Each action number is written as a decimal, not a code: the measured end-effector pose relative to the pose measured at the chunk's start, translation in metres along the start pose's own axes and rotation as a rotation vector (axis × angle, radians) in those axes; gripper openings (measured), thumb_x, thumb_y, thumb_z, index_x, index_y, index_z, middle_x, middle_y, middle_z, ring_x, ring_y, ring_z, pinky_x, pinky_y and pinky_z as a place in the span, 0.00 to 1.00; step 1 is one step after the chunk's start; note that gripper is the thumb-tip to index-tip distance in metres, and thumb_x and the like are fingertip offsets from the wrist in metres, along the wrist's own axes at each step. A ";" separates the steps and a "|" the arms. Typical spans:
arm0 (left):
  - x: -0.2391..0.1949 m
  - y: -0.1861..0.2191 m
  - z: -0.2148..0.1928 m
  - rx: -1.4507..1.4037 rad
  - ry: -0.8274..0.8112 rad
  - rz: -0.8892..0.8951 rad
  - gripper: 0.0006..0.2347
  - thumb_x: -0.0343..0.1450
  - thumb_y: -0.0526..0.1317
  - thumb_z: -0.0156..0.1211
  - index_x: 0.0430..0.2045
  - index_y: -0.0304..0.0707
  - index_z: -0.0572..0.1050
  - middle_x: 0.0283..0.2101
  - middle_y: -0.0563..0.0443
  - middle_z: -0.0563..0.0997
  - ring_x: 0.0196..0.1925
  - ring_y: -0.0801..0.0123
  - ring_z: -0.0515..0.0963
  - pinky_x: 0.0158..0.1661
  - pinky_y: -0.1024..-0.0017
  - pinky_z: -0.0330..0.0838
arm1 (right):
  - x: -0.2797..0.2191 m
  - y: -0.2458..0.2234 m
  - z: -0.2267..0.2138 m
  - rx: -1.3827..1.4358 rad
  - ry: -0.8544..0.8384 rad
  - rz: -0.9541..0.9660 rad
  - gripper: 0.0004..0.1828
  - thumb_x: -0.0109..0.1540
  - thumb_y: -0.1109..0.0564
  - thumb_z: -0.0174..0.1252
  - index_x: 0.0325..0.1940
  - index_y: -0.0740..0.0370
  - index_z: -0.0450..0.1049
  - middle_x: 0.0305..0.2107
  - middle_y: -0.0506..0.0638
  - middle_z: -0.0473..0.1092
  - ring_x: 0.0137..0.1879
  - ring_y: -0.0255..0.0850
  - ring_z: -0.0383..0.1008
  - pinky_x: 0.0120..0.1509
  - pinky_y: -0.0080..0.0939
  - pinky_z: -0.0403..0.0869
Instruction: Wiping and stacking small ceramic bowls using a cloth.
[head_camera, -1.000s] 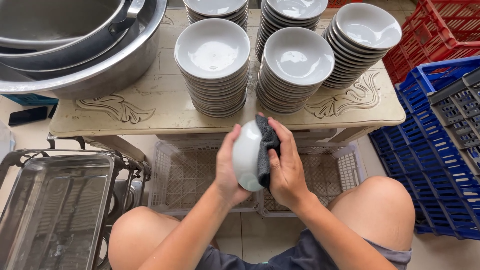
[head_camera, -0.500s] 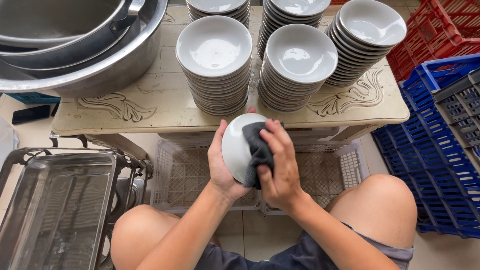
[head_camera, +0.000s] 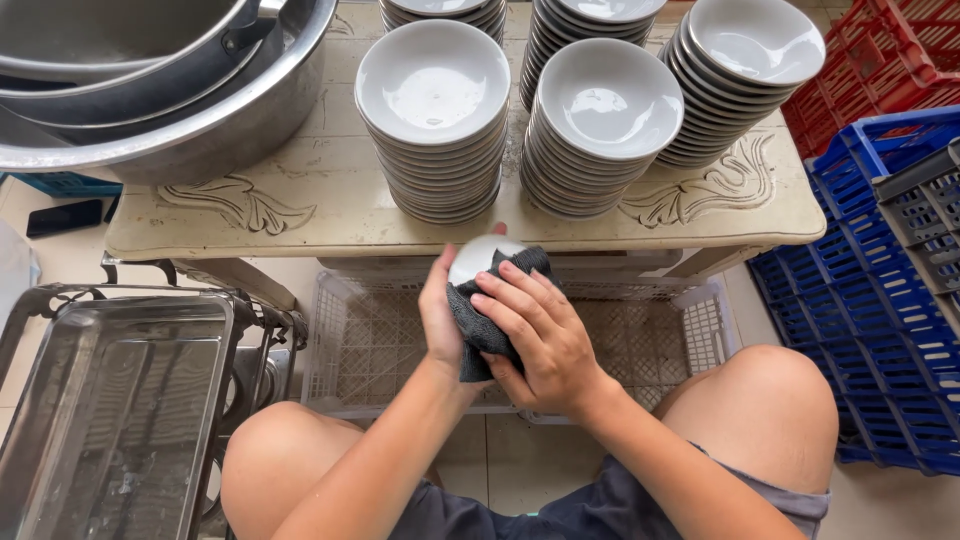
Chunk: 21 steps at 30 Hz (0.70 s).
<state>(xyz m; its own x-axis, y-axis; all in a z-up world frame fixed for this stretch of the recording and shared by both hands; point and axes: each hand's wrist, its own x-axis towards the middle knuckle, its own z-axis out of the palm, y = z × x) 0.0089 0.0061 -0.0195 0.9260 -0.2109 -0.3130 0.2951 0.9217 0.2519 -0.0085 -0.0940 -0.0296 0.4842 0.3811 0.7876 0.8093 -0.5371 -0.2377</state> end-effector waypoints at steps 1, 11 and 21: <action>-0.002 0.004 0.005 0.000 0.002 -0.001 0.20 0.64 0.51 0.40 0.42 0.37 0.68 0.35 0.44 0.74 0.34 0.65 0.75 0.38 0.71 0.71 | -0.003 0.003 -0.001 0.001 -0.001 0.002 0.21 0.55 0.47 0.45 0.48 0.59 0.67 0.47 0.49 0.65 0.56 0.44 0.62 0.62 0.43 0.54; 0.001 0.027 -0.005 0.152 0.196 0.018 0.17 0.59 0.53 0.46 0.32 0.43 0.73 0.29 0.46 0.75 0.30 0.62 0.74 0.35 0.68 0.68 | -0.023 0.015 0.016 0.037 0.005 -0.077 0.27 0.55 0.55 0.39 0.56 0.71 0.52 0.53 0.65 0.54 0.59 0.56 0.56 0.60 0.49 0.58; 0.008 -0.010 -0.088 1.139 0.393 -0.147 0.34 0.64 0.62 0.24 0.54 0.30 0.36 0.49 0.30 0.57 0.42 0.54 0.74 0.44 0.50 0.63 | -0.032 0.030 0.015 0.091 -0.280 0.913 0.14 0.60 0.49 0.43 0.31 0.62 0.63 0.13 0.56 0.66 0.20 0.44 0.70 0.17 0.39 0.65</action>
<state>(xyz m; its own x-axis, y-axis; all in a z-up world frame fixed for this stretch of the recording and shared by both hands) -0.0072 0.0236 -0.1050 0.7903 0.0060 -0.6127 0.6120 0.0418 0.7898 0.0053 -0.1110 -0.0705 0.9932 0.0169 0.1153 0.0978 -0.6597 -0.7452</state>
